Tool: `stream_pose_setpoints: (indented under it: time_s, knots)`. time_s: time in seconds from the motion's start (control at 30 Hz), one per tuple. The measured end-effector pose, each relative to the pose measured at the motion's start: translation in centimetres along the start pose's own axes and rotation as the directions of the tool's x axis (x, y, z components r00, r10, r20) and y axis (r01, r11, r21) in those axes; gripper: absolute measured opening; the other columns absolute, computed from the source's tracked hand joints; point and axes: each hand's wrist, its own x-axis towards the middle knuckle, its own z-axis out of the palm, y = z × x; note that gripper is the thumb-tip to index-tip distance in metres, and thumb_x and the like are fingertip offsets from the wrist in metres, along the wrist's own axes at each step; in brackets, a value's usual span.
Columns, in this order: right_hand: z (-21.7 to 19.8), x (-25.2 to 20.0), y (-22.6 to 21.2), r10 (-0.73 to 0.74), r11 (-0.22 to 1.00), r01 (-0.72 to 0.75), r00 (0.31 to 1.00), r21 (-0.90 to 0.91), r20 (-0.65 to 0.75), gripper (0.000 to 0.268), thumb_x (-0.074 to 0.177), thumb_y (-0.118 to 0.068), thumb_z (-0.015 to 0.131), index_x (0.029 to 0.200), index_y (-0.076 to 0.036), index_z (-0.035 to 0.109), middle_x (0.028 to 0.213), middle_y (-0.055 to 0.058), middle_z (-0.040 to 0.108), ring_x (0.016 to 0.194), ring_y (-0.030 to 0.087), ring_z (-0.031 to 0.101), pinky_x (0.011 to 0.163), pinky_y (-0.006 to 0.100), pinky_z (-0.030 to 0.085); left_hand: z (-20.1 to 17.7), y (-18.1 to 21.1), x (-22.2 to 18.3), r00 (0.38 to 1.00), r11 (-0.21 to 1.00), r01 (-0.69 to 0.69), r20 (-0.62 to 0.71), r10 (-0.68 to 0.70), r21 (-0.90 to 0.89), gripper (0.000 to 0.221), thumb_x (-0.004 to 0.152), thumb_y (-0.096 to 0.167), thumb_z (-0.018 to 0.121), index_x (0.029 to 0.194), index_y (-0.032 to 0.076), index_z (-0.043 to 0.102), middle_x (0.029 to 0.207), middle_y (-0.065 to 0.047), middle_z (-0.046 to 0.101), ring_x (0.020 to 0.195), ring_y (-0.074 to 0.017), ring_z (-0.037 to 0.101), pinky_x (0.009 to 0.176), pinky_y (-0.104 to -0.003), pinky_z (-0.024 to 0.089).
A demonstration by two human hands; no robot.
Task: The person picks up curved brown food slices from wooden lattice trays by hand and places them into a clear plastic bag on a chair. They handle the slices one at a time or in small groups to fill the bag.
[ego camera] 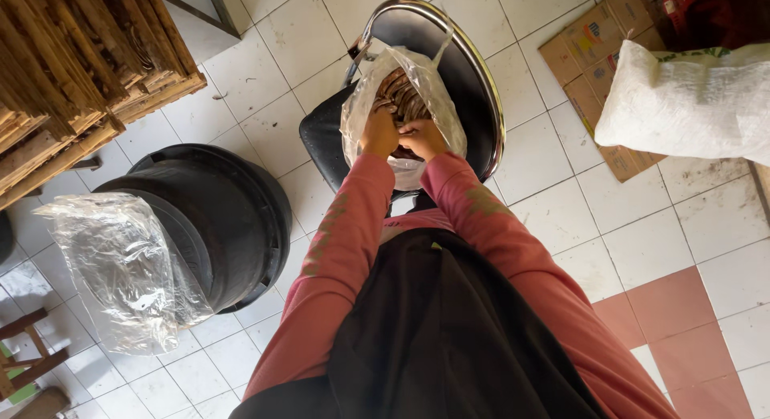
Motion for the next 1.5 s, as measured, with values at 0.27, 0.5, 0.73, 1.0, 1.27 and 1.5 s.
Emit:
stream_pose_setpoints:
  time_s: [0.27,0.5,0.73,1.0,1.27,1.5]
  knots:
    - [-0.3,-0.6,1.5,0.151,0.987,-0.156,0.984,0.047,0.098,0.022,0.082,0.004,0.073,0.104,0.000,0.076,0.095,0.009,0.077,0.079,0.016,0.075,0.068,0.028,0.059,3.7,-5.0,-0.8,0.983,0.955,-0.178,0.089,0.161,0.238,0.019,0.091,0.007,0.068,0.108,0.001,0.074,0.112,-0.023,0.071,0.107,-0.0392,0.069,0.090,-0.045,0.057]
    - [1.3,-2.5,0.9,-0.119,0.950,0.105,0.992,-0.295,-0.029,0.021,0.075,0.004,0.080,0.093,-0.005,0.072,0.093,0.010,0.074,0.084,0.024,0.072,0.075,0.034,0.056,3.3,-5.7,0.4,0.979,0.972,-0.061,0.206,0.013,0.227,0.028,0.078,0.011,0.082,0.103,0.001,0.074,0.103,-0.021,0.072,0.100,-0.0357,0.071,0.081,-0.043,0.059]
    - [3.0,-2.4,2.4,-0.323,0.898,0.280,0.943,-0.340,-0.077,0.015,0.081,0.007,0.069,0.089,-0.005,0.064,0.093,0.014,0.062,0.084,0.032,0.064,0.071,0.040,0.051,1.8,-5.7,-1.6,0.993,0.952,0.097,0.088,-0.074,-0.291,0.041,0.082,0.016,0.078,0.115,-0.002,0.062,0.106,-0.023,0.072,0.099,-0.0368,0.072,0.080,-0.044,0.058]
    - [2.8,-3.4,-0.2,-0.481,0.703,0.400,0.877,-0.588,0.022,0.011,0.081,0.004,0.066,0.085,-0.005,0.060,0.096,0.018,0.058,0.087,0.036,0.061,0.071,0.043,0.050,-1.5,-1.0,-5.0,0.939,0.784,0.140,-0.170,-0.299,-0.605,0.042,0.090,0.024,0.063,0.125,0.001,0.061,0.115,-0.017,0.070,0.107,-0.0313,0.069,0.088,-0.039,0.054]
    - [0.3,-1.4,-2.2,0.047,0.999,-0.048,0.997,0.015,0.062,0.011,0.099,-0.014,0.063,0.108,-0.009,0.064,0.104,0.008,0.068,0.091,0.022,0.069,0.079,0.037,0.059,-2.1,-0.9,-1.4,0.996,0.950,-0.086,-0.008,0.088,-0.301,0.039,0.095,0.028,0.062,0.119,-0.002,0.061,0.106,-0.018,0.069,0.100,-0.0334,0.067,0.085,-0.041,0.053]
    - [-1.5,-1.3,-4.1,0.238,0.743,-0.369,0.925,0.558,0.295,0.025,0.100,-0.020,0.064,0.123,-0.011,0.063,0.103,0.006,0.071,0.092,0.018,0.067,0.082,0.034,0.057,-2.6,1.4,-1.4,0.963,0.593,0.264,0.242,-0.118,-0.761,0.029,0.102,0.032,0.053,0.112,0.009,0.067,0.098,-0.008,0.070,0.085,-0.0203,0.068,0.074,-0.035,0.057]
